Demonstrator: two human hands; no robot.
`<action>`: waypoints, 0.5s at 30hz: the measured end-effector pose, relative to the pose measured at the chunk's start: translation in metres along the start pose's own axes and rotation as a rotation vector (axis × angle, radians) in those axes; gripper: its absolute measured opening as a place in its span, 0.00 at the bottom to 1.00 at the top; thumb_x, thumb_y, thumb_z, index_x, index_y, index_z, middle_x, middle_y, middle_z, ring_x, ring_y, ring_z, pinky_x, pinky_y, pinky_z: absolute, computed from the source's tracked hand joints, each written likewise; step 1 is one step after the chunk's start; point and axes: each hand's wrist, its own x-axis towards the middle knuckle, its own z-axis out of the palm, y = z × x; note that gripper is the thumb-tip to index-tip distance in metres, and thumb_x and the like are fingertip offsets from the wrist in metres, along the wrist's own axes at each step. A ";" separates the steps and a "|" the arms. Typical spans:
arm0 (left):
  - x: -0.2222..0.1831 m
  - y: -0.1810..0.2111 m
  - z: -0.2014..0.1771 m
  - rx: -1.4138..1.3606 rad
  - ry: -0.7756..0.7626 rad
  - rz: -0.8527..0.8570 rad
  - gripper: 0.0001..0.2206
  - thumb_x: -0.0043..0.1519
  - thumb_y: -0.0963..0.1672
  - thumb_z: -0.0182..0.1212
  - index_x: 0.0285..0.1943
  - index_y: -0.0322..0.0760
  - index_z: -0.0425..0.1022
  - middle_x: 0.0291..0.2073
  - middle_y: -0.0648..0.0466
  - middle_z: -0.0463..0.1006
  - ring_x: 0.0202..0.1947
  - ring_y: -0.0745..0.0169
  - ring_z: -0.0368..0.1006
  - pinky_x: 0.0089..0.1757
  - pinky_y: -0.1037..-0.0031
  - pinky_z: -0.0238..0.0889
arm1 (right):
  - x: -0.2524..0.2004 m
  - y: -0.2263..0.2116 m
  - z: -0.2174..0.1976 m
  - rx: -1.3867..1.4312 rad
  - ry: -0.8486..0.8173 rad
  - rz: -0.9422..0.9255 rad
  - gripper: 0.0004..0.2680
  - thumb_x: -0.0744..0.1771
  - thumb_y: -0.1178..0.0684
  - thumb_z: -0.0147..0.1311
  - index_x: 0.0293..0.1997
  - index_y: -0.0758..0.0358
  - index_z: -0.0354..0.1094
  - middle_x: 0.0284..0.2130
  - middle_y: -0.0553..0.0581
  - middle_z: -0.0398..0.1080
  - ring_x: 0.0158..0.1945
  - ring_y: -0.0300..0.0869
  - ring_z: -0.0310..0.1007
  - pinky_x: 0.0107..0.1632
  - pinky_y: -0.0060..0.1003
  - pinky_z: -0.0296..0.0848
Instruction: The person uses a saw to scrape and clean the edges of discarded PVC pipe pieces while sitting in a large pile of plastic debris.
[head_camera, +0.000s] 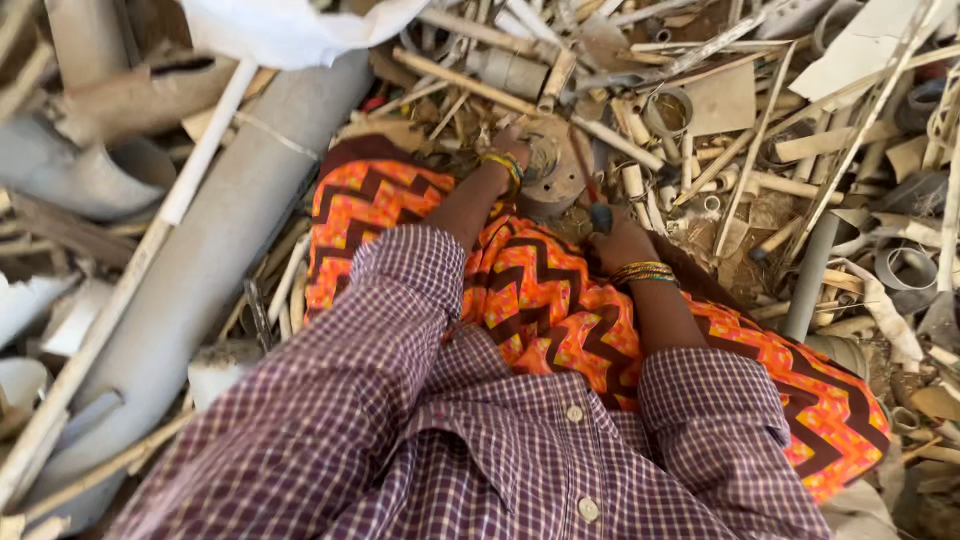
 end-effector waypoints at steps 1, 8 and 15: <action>0.003 0.007 -0.001 -0.021 0.015 0.077 0.27 0.63 0.40 0.49 0.75 0.38 0.56 0.37 0.43 0.80 0.28 0.49 0.66 0.32 0.49 0.60 | 0.001 -0.011 -0.005 0.049 -0.035 0.040 0.23 0.64 0.47 0.58 0.65 0.60 0.57 0.46 0.76 0.74 0.52 0.67 0.73 0.56 0.57 0.71; -0.017 -0.005 -0.029 0.425 0.285 0.445 0.25 0.62 0.46 0.67 0.70 0.41 0.71 0.55 0.40 0.82 0.52 0.47 0.79 0.50 0.64 0.71 | -0.031 -0.060 -0.016 -0.057 -0.153 0.044 0.22 0.68 0.48 0.52 0.67 0.65 0.52 0.43 0.80 0.73 0.49 0.70 0.74 0.53 0.60 0.72; -0.082 0.033 -0.055 0.453 0.167 0.268 0.31 0.58 0.41 0.66 0.73 0.49 0.65 0.57 0.41 0.74 0.41 0.50 0.81 0.38 0.61 0.77 | -0.039 -0.081 -0.018 -0.043 -0.185 0.068 0.24 0.68 0.49 0.52 0.70 0.66 0.47 0.42 0.80 0.73 0.48 0.69 0.74 0.52 0.59 0.72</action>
